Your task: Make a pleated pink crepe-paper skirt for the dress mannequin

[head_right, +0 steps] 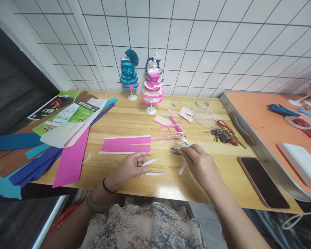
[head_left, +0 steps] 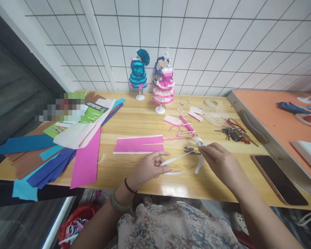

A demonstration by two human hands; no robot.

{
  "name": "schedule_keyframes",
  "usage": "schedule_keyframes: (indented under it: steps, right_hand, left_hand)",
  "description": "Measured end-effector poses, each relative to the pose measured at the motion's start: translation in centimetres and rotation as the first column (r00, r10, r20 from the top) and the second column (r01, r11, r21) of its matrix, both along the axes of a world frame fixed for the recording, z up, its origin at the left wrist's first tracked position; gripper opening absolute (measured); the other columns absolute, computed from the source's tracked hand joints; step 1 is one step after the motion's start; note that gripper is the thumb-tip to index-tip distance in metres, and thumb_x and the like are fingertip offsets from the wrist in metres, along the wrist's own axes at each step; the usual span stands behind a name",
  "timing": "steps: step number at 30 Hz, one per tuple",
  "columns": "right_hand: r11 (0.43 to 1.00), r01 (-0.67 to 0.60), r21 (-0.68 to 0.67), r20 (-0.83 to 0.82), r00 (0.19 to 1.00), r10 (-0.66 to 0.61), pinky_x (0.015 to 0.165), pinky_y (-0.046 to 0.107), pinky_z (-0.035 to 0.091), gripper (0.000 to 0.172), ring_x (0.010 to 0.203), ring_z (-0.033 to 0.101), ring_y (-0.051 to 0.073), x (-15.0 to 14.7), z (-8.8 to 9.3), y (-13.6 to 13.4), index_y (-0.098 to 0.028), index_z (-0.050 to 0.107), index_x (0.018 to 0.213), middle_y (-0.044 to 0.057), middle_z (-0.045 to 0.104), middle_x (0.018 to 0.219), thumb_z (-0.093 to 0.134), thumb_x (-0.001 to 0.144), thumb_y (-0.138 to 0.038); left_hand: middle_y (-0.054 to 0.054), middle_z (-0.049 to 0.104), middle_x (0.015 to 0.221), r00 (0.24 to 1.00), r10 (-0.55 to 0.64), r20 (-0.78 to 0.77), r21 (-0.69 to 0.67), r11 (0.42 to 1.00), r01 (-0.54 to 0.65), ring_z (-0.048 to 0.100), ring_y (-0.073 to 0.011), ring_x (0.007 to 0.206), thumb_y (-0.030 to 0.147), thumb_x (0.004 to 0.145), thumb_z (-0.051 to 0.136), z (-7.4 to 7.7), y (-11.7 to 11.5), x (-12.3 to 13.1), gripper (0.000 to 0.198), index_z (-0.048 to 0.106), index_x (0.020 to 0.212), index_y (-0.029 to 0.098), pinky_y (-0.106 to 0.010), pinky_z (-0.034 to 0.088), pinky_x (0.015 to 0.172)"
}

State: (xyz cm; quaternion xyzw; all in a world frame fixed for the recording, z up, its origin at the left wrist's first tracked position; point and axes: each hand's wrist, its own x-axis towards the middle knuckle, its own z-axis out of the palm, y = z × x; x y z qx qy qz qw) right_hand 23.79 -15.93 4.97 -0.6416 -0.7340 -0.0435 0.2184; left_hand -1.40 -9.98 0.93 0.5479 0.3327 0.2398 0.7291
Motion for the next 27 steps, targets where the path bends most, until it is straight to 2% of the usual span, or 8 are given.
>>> schedule_keyframes:
  steps: [4,11,14,18,21,23,25,27]
  right_hand:
    - [0.999,-0.029,-0.043,0.077,0.997,0.032,0.062,0.027,0.048,0.030,0.068,0.064,0.016,-0.3,-0.5,-0.5,-0.015,0.066,0.099,0.009,0.063,0.086,0.041,0.093,-0.029]
    - [0.987,-0.087,-0.135,0.271,0.955,0.121,0.056,0.027,0.048,0.031,0.073,0.065,0.019,-0.8,-2.8,-1.0,-0.017,0.062,0.110,0.010,0.064,0.096,0.036,0.093,-0.022]
    - [0.984,-0.126,-0.126,0.238,0.959,0.153,0.060,0.026,0.050,0.032,0.076,0.065,0.018,-1.0,-3.0,-1.0,-0.017,0.061,0.111,0.010,0.064,0.099,0.035,0.093,-0.021]
    - [0.985,-0.133,-0.110,0.199,0.968,0.153,0.061,0.028,0.050,0.032,0.074,0.066,0.018,-1.0,-2.7,-0.6,-0.016,0.062,0.109,0.010,0.065,0.097,0.035,0.094,-0.023]
    - [0.983,-0.142,-0.112,0.187,0.969,0.161,0.059,0.028,0.050,0.032,0.072,0.066,0.018,-1.1,-2.6,-0.3,-0.016,0.063,0.106,0.010,0.066,0.095,0.035,0.094,-0.025]
    - [0.980,-0.164,-0.117,0.177,0.967,0.183,0.059,0.028,0.050,0.032,0.071,0.066,0.018,-1.2,-2.6,-0.1,-0.016,0.063,0.105,0.010,0.066,0.094,0.035,0.094,-0.025]
    - [0.978,-0.177,-0.113,0.170,0.966,0.194,0.060,0.028,0.051,0.031,0.072,0.066,0.018,-1.3,-2.8,0.0,-0.016,0.064,0.104,0.010,0.066,0.094,0.036,0.093,-0.025]
    - [0.979,-0.174,-0.103,0.172,0.967,0.189,0.062,0.028,0.050,0.030,0.074,0.066,0.018,-1.3,-3.0,0.0,-0.016,0.064,0.103,0.009,0.066,0.095,0.037,0.093,-0.025]
  left_hand:
    - [0.003,0.051,0.070,0.981,0.025,-0.192,0.099,0.995,-0.006,0.048,-0.0085,0.064,0.033,0.068,0.069,0.0,-0.5,-2.7,0.042,0.058,0.105,0.015,-0.021,0.037,0.059]
    - [0.002,0.053,0.071,0.858,0.156,-0.490,0.155,0.984,-0.091,0.050,-0.0115,0.064,0.038,0.068,0.067,0.0,-0.3,-11.5,0.047,0.059,0.108,0.015,-0.022,0.038,0.057]
    - [0.003,0.052,0.065,0.823,0.213,-0.526,0.129,0.977,-0.171,0.046,-0.0098,0.056,0.038,0.067,0.067,0.8,-0.9,-15.3,0.049,0.058,0.109,0.015,-0.020,0.035,0.050]
    - [0.002,0.058,0.065,0.760,0.342,-0.552,0.146,0.938,-0.316,0.043,-0.0086,0.050,0.044,0.063,0.070,2.9,-1.5,-18.8,0.050,0.061,0.105,0.018,-0.019,0.033,0.044]
    - [-0.001,0.066,0.072,0.648,0.479,-0.592,0.269,0.875,-0.402,0.049,-0.0109,0.053,0.051,0.059,0.071,4.8,-1.3,-21.1,0.049,0.066,0.097,0.021,-0.021,0.037,0.045]
    - [0.002,0.070,0.082,0.533,0.590,-0.607,0.392,0.805,-0.444,0.059,-0.0158,0.071,0.055,0.057,0.071,6.1,-0.8,-22.9,0.041,0.069,0.085,0.024,-0.024,0.046,0.060]
    - [0.009,0.071,0.088,0.401,0.653,-0.643,0.498,0.754,-0.428,0.061,-0.0177,0.087,0.058,0.061,0.067,7.4,-0.2,-24.9,0.035,0.070,0.080,0.029,-0.028,0.048,0.075]
    - [0.013,0.071,0.089,0.262,0.694,-0.671,0.614,0.717,-0.328,0.061,-0.0163,0.093,0.060,0.065,0.062,8.5,0.7,-27.2,0.034,0.070,0.083,0.032,-0.028,0.046,0.083]
